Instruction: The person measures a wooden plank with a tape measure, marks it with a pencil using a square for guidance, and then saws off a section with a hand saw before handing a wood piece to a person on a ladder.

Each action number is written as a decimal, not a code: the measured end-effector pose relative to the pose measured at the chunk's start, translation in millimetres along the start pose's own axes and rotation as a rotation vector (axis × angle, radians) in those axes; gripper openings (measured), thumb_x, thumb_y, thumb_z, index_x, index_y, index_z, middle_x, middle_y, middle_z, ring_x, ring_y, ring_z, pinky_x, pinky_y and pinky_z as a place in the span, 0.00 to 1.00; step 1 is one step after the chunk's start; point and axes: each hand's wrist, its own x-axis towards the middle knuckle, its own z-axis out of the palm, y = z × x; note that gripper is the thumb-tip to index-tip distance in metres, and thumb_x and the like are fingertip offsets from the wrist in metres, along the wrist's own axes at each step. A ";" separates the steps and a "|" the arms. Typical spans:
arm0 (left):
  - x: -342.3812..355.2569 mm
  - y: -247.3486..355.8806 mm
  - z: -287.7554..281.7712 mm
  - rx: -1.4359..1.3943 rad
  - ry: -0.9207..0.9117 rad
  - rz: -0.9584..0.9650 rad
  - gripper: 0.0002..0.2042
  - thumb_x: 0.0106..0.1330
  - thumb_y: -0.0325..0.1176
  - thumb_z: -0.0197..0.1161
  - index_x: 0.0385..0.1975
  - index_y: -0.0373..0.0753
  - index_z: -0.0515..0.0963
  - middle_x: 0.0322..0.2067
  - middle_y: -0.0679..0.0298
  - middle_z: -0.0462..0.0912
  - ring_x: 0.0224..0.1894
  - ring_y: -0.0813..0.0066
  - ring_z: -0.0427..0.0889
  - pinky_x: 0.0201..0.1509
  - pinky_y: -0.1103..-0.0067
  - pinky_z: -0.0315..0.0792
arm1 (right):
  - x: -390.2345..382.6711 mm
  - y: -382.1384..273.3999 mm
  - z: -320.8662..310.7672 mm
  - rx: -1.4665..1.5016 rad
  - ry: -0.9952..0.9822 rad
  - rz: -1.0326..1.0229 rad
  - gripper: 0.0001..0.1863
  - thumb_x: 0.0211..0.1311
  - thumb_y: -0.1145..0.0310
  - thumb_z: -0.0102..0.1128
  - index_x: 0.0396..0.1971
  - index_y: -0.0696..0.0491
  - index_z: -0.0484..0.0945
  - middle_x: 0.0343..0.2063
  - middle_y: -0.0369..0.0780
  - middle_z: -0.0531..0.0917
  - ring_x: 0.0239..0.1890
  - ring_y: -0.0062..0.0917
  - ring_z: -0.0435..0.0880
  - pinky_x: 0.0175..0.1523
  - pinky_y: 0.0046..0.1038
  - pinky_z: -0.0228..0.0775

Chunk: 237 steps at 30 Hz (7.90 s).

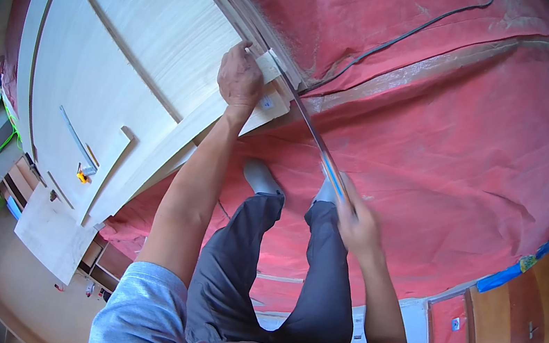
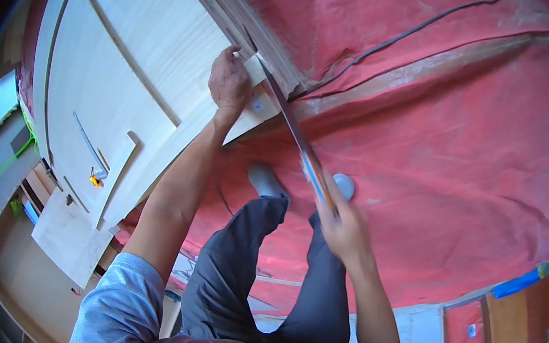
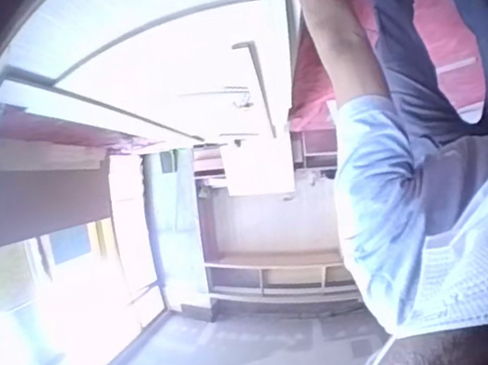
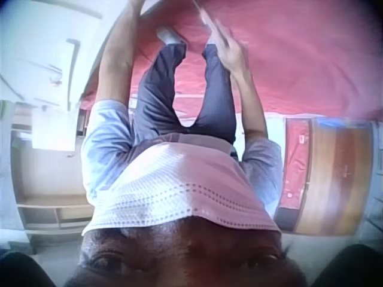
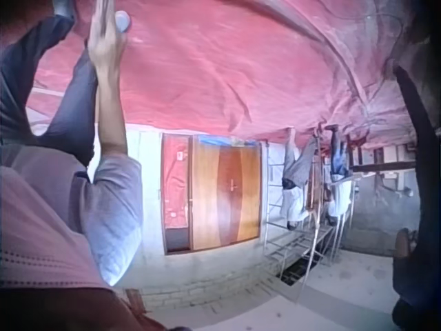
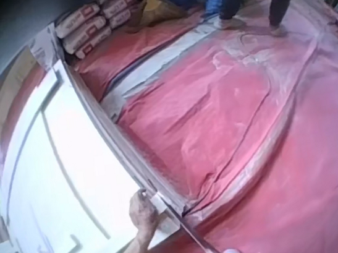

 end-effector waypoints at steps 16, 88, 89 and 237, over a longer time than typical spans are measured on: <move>2.3 1.0 -1.0 0.013 0.042 0.061 0.09 0.61 0.26 0.53 0.40 0.42 0.76 0.33 0.61 0.81 0.38 0.60 0.79 0.41 0.67 0.73 | 28.6 34.1 23.9 0.030 -0.016 -0.058 0.22 0.62 0.69 0.58 0.56 0.56 0.73 0.34 0.50 0.84 0.30 0.39 0.85 0.35 0.30 0.76; -115.9 64.2 -641.9 -0.392 -0.206 0.405 0.16 0.50 0.38 0.72 0.35 0.39 0.76 0.31 0.57 0.80 0.35 0.55 0.81 0.37 0.65 0.74 | -222.7 -309.6 -4.7 0.354 0.008 -0.082 0.06 0.63 0.73 0.59 0.36 0.56 0.72 0.13 0.27 0.67 0.13 0.10 0.66 0.17 0.17 0.57; -119.3 58.6 -677.8 -0.378 -0.198 0.336 0.14 0.51 0.38 0.71 0.33 0.39 0.79 0.31 0.59 0.79 0.34 0.57 0.80 0.36 0.68 0.74 | -226.1 -329.4 -0.5 0.413 -0.063 -0.076 0.05 0.64 0.74 0.56 0.36 0.57 0.72 0.12 0.29 0.67 0.12 0.13 0.66 0.17 0.20 0.60; -1424.2 -939.6 -1270.0 -0.209 1.601 -1.633 0.12 0.59 0.28 0.65 0.42 0.34 0.77 0.33 0.63 0.83 0.36 0.76 0.80 0.43 0.76 0.73 | -1593.6 -442.0 1430.3 0.806 -2.652 -1.988 0.23 0.47 0.70 0.67 0.48 0.46 0.80 0.47 0.38 0.80 0.56 0.36 0.75 0.65 0.49 0.59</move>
